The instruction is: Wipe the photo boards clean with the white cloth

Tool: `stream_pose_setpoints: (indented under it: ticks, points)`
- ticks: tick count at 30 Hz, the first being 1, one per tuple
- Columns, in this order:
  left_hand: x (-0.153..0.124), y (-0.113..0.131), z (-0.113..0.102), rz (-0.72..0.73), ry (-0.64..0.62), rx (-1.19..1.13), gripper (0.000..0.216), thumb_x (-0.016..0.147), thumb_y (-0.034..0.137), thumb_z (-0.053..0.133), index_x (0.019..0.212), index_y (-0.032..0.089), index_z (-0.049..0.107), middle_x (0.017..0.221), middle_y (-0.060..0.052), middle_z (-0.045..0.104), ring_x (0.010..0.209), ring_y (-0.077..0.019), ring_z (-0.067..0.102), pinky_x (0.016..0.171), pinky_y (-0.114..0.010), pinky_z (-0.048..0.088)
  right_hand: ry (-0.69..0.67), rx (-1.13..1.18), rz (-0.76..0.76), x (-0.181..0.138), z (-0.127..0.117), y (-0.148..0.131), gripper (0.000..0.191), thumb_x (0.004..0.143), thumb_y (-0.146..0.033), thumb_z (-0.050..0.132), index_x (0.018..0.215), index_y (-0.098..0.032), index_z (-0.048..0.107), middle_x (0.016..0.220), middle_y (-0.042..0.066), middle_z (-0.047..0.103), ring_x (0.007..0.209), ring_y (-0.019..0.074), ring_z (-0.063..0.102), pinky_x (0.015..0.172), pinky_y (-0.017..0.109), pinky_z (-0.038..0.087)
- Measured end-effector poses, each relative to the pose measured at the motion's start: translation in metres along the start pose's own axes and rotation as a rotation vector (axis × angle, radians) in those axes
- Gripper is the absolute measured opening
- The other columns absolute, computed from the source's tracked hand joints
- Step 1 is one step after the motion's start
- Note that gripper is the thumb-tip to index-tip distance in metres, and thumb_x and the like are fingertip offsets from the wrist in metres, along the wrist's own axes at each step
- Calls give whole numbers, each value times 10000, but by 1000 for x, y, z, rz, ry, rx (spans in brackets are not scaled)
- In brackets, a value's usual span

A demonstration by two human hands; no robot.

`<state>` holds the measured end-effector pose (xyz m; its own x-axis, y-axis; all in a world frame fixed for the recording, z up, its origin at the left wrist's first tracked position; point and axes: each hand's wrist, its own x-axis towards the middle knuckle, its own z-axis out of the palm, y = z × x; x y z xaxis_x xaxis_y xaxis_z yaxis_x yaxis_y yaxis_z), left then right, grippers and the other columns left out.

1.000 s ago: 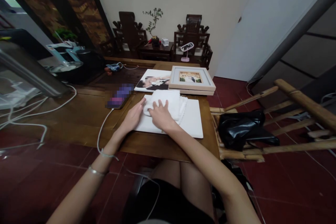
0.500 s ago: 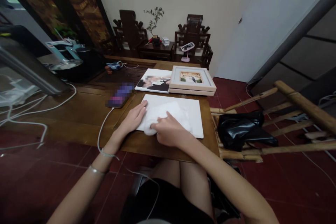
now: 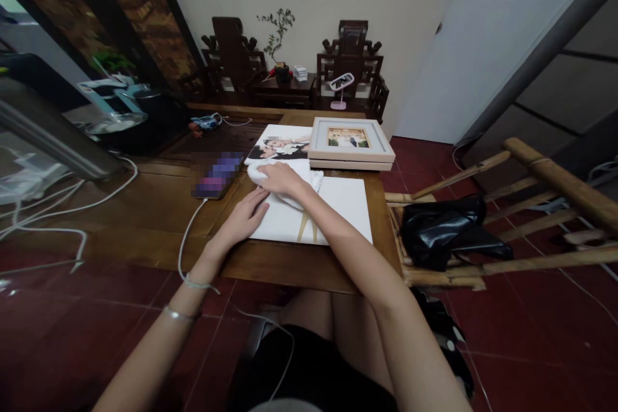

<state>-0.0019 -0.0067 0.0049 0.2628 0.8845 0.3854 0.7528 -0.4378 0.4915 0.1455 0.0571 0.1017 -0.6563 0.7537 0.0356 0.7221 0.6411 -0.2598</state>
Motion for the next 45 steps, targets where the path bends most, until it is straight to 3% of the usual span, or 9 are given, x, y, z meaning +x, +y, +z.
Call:
stream_pose_setpoints:
  ticks: [8, 12, 17, 23, 26, 30, 36, 40, 45]
  points:
    - [-1, 0, 0, -8, 2, -28, 463, 924, 337, 388, 1284, 85, 538, 1396, -163, 492, 1327, -261, 422, 1121, -460, 314, -30, 59, 135, -7, -16, 24, 322, 746, -207, 456, 1008, -157, 637, 1072, 128, 674, 946, 276, 603, 768, 325, 440]
    - [-2, 1, 0, -8, 1, -33, 473, 924, 333, 387, 1283, 62, 534, 1397, -177, 487, 1331, -250, 418, 1122, -440, 320, -55, 87, 199, -42, -33, 60, 270, 673, -147, 446, 872, -158, 627, 932, 99, 691, 793, 238, 607, 653, 294, 423]
    - [-2, 2, 1, -7, 6, -46, 494, 925, 340, 376, 1278, 31, 531, 1395, -200, 481, 1335, -254, 413, 1129, -424, 307, 5, 95, 244, -95, -40, 97, 216, 662, -160, 439, 818, -163, 588, 943, 110, 663, 834, 255, 584, 687, 313, 412]
    - [-3, 3, 1, -51, -1, -64, 562, 882, 459, 477, 1301, 84, 513, 1420, -177, 460, 1348, -266, 390, 1129, -447, 291, 99, 9, 182, -154, -15, 97, 188, 685, -139, 428, 774, -200, 581, 756, 54, 652, 794, 253, 594, 854, 392, 410]
    - [-3, 3, 1, -61, 2, -73, 603, 865, 503, 492, 1295, 81, 519, 1420, -184, 457, 1349, -268, 388, 1130, -446, 288, 117, -69, 94, -181, 5, 79, 230, 676, -100, 457, 816, -209, 604, 962, 90, 697, 952, 279, 609, 1030, 491, 303]
    - [-3, 1, 2, -63, 5, -83, 600, 860, 530, 491, 1291, 114, 530, 1421, -165, 462, 1344, -273, 396, 1128, -459, 290, 146, -64, 3, -208, 23, 65, 233, 681, -68, 484, 821, -211, 605, 1327, 143, 554, 1231, 275, 495, 1118, 550, 174]
    - [-2, 0, 2, -58, -1, -87, 613, 863, 535, 481, 1286, 94, 533, 1416, -176, 465, 1345, -270, 396, 1129, -450, 289, 175, -103, -13, -197, 21, 83, 238, 668, -77, 531, 865, -156, 638, 1436, 173, 431, 1394, 309, 259, 1083, 512, 282]
    - [-2, 0, 1, -56, -6, -89, 637, 864, 520, 486, 1284, 43, 528, 1407, -202, 466, 1345, -268, 395, 1135, -425, 282, 112, -242, 54, -166, 10, 97, 291, 735, -118, 515, 997, -144, 640, 1446, 169, 420, 1351, 352, 328, 1005, 526, 347]
    - [-2, 0, 3, -63, 21, -102, 597, 861, 521, 497, 1273, 91, 541, 1407, -178, 476, 1340, -271, 403, 1125, -449, 297, 28, -298, 114, -140, 5, 104, 396, 773, -105, 462, 1147, -99, 593, 1342, 229, 504, 1340, 356, 338, 1042, 589, 264]
